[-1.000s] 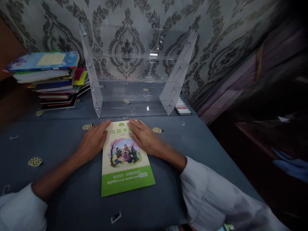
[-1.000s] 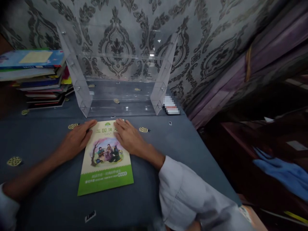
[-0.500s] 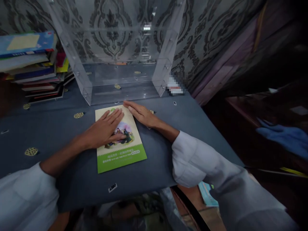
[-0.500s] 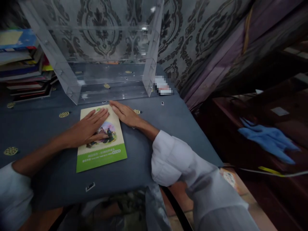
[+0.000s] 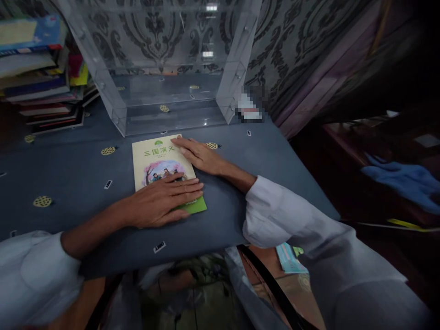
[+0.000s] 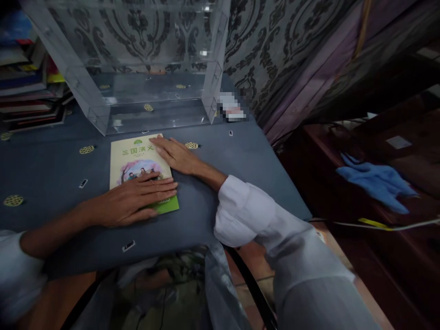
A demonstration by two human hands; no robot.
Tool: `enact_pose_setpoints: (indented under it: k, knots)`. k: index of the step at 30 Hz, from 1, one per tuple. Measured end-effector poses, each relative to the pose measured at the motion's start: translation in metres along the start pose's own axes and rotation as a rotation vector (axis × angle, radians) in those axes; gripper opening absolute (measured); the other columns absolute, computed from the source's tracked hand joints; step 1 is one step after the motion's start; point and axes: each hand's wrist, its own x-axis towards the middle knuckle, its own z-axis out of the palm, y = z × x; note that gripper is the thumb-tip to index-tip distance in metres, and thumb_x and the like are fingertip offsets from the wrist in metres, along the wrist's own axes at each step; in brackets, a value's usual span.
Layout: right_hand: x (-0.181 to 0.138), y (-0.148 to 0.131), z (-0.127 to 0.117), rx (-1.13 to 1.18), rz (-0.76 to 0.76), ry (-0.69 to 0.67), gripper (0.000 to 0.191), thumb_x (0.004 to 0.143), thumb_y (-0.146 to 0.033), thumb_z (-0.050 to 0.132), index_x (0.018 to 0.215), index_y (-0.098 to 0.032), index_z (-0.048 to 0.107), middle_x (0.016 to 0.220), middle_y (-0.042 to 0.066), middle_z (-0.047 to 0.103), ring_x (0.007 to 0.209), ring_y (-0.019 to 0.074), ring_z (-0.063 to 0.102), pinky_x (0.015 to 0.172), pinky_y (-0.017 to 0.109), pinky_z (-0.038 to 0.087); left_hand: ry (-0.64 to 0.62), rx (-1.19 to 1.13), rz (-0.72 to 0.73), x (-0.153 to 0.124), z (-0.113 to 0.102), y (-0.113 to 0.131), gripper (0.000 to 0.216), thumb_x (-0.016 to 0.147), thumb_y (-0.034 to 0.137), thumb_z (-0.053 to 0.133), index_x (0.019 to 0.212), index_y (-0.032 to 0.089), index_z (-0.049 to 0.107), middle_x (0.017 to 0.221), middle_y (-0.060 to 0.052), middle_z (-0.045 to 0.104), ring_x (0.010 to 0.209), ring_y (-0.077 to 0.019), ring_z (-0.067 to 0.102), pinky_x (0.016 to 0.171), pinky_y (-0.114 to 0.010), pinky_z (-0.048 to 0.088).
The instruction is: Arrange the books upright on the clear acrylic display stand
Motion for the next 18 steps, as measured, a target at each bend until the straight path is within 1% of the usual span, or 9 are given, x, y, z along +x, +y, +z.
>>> enact_pose_setpoints:
  k: [1,3,5,6,7,9,12,15,18]
  knots:
    - [-0.008,-0.004,0.0,0.007,-0.009,-0.003,0.054,0.108,-0.048,0.027,0.15,-0.021,0.048,0.156,0.008,0.051,0.149,0.0223,0.039,0.127,0.052,0.023,0.072,-0.023,-0.007,-0.002,0.0,-0.001,0.047,0.108,0.038,0.036,0.15,0.02,0.046,0.152,-0.01,0.055,0.143,-0.0222,0.048,0.123,-0.043,0.031]
    - [-0.031,-0.017,0.0,0.033,-0.028,-0.01,0.053,0.109,-0.047,0.026,0.151,-0.023,0.047,0.154,0.007,0.053,0.147,0.0203,0.043,0.128,0.051,0.022,0.252,-0.074,-0.083,-0.007,-0.001,-0.001,0.04,0.107,0.031,0.038,0.14,0.019,0.056,0.137,-0.01,0.067,0.128,-0.0211,0.062,0.112,-0.037,0.046]
    - [-0.058,-0.034,0.0,0.06,-0.033,-0.027,0.051,0.109,-0.043,0.027,0.153,-0.024,0.044,0.155,0.006,0.052,0.148,0.0193,0.043,0.128,0.049,0.022,0.407,-0.128,-0.204,-0.01,-0.001,0.0,0.035,0.107,0.029,0.038,0.13,0.017,0.062,0.12,-0.01,0.074,0.112,-0.02,0.07,0.099,-0.034,0.053]
    - [-0.072,-0.043,0.0,0.067,-0.032,-0.022,0.049,0.109,-0.041,0.028,0.154,-0.026,0.043,0.156,0.005,0.051,0.148,0.019,0.042,0.128,0.049,0.023,0.453,-0.153,-0.257,-0.011,-0.001,0.001,0.034,0.106,0.03,0.038,0.126,0.017,0.063,0.114,-0.009,0.075,0.107,-0.0199,0.071,0.096,-0.033,0.054]
    - [-0.086,-0.053,0.0,0.068,-0.018,-0.029,0.048,0.11,-0.038,0.029,0.155,-0.026,0.041,0.157,0.005,0.05,0.148,0.0189,0.041,0.128,0.05,0.024,0.48,-0.175,-0.296,-0.011,-0.002,0.001,0.034,0.106,0.032,0.038,0.122,0.017,0.064,0.11,-0.009,0.075,0.104,-0.0201,0.07,0.095,-0.034,0.054]
    - [-0.109,-0.071,0.001,0.058,-0.011,-0.043,0.048,0.109,-0.031,0.03,0.156,-0.023,0.039,0.156,0.007,0.051,0.149,0.0188,0.04,0.128,0.05,0.024,0.498,-0.209,-0.336,-0.01,-0.002,0.002,0.036,0.106,0.037,0.037,0.119,0.017,0.064,0.108,-0.009,0.074,0.103,-0.0212,0.069,0.096,-0.037,0.054]
    - [-0.127,-0.098,0.007,-0.022,0.0,-0.061,0.047,0.108,-0.025,0.035,0.154,-0.018,0.041,0.153,0.012,0.054,0.15,0.02,0.038,0.128,0.05,0.024,0.516,-0.286,-0.355,-0.009,-0.002,0.003,0.043,0.106,0.046,0.034,0.12,0.017,0.063,0.107,-0.01,0.072,0.101,-0.022,0.068,0.092,-0.038,0.054]
    - [-0.121,-0.128,0.025,-0.099,-0.033,-0.098,0.047,0.106,-0.022,0.038,0.152,-0.015,0.044,0.15,0.014,0.056,0.148,0.0216,0.041,0.127,0.051,0.026,0.55,-0.382,-0.355,-0.01,-0.001,0.002,0.049,0.106,0.053,0.031,0.123,0.017,0.061,0.103,-0.009,0.071,0.095,-0.0202,0.068,0.083,-0.034,0.056]
    - [-0.099,-0.156,0.053,-0.142,-0.198,-0.2,0.048,0.105,-0.027,0.045,0.149,-0.01,0.045,0.155,0.017,0.049,0.151,0.023,0.036,0.127,0.048,0.029,0.596,-0.467,-0.34,-0.011,0.001,0.001,0.051,0.105,0.056,0.031,0.123,0.017,0.06,0.101,-0.009,0.07,0.093,-0.0189,0.066,0.076,-0.03,0.056]
